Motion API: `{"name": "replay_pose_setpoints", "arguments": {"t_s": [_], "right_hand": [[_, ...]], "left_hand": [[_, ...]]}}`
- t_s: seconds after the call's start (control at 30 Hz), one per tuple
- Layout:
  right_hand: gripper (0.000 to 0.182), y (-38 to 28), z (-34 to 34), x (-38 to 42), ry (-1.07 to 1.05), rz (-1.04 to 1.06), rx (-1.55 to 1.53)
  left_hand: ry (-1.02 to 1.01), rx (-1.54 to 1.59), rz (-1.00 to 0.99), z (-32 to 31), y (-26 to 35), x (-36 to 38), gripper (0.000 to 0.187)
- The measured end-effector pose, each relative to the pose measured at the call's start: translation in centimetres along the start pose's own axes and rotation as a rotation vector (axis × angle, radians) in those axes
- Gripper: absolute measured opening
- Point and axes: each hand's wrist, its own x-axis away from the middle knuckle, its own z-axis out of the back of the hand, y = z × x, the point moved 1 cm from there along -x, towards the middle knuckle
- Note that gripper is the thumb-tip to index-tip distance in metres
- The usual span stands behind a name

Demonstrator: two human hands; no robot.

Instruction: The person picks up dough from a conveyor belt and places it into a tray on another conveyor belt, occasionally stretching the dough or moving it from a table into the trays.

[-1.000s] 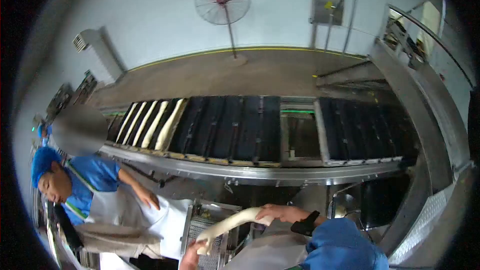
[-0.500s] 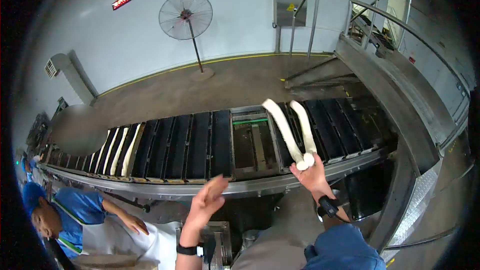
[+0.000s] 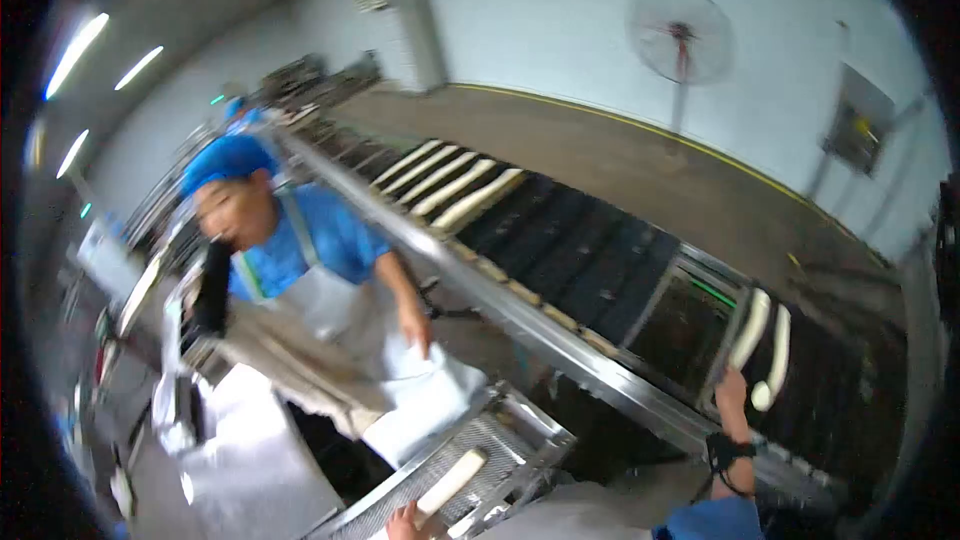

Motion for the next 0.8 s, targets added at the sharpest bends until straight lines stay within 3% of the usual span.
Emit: {"name": "replay_pose_setpoints", "arguments": {"t_s": [0.03, 0.1, 0.17, 0.27, 0.33, 0.37, 0.43, 0.5, 0.53, 0.6, 0.77, 0.8], "right_hand": [[0.034, -2.5, 0.8, 1.8, 0.098, -0.008, -0.01], [0.034, -5.0, 1.9, 1.9, -0.016, 0.193, 0.136], [0.041, -6.4, 1.8, 1.5, 0.109, 0.362, 0.18], [0.041, -9.7, 4.2, 2.7, 0.191, 0.101, 0.285], [0.037, -6.2, 2.8, 1.9, 0.161, -0.126, 0.324], [0.044, 0.6, -1.5, -1.3, 0.146, -0.252, 0.358], [0.048, 3.2, -3.3, -3.1, 0.035, -0.282, 0.176], [0.052, 8.5, -7.8, -5.3, 0.233, -0.4, -0.675], [0.052, 6.6, -6.8, -4.7, 0.218, -0.386, -0.676], [0.052, 0.1, -2.4, -0.8, 0.087, -0.32, -1.01], [0.059, -4.9, -4.8, -1.6, 0.029, -0.302, -0.717], [0.051, -6.1, -5.8, -0.7, 0.168, -0.038, -0.333]], "left_hand": [[0.037, 0.016, 0.063, 0.0, -0.6, 0.6, 0.058], [0.069, -0.016, 0.055, -0.5, -1.6, 0.7, 0.059], [0.098, -0.004, 0.103, 1.5, -2.0, -0.1, 0.054], [0.057, 0.025, 0.161, 2.9, -1.1, 0.0, 0.05], [0.06, 0.009, 0.164, 2.9, -1.4, 0.3, 0.049], [0.056, -0.003, 0.155, 2.6, -1.5, 0.4, 0.048], [0.024, -0.022, 0.185, 2.2, -1.2, 0.1, 0.05], [-0.018, -0.043, 0.221, 1.7, -0.9, -0.3, 0.051], [-0.022, -0.028, 0.196, 1.2, -0.6, -0.9, 0.053], [-0.068, 0.052, 0.127, 2.4, 0.8, -1.8, 0.051], [-0.2, 0.087, 0.124, 2.0, 2.2, -4.1, 0.051], [-0.308, 0.239, 0.168, 2.3, 2.6, -4.6, 0.053]]}}
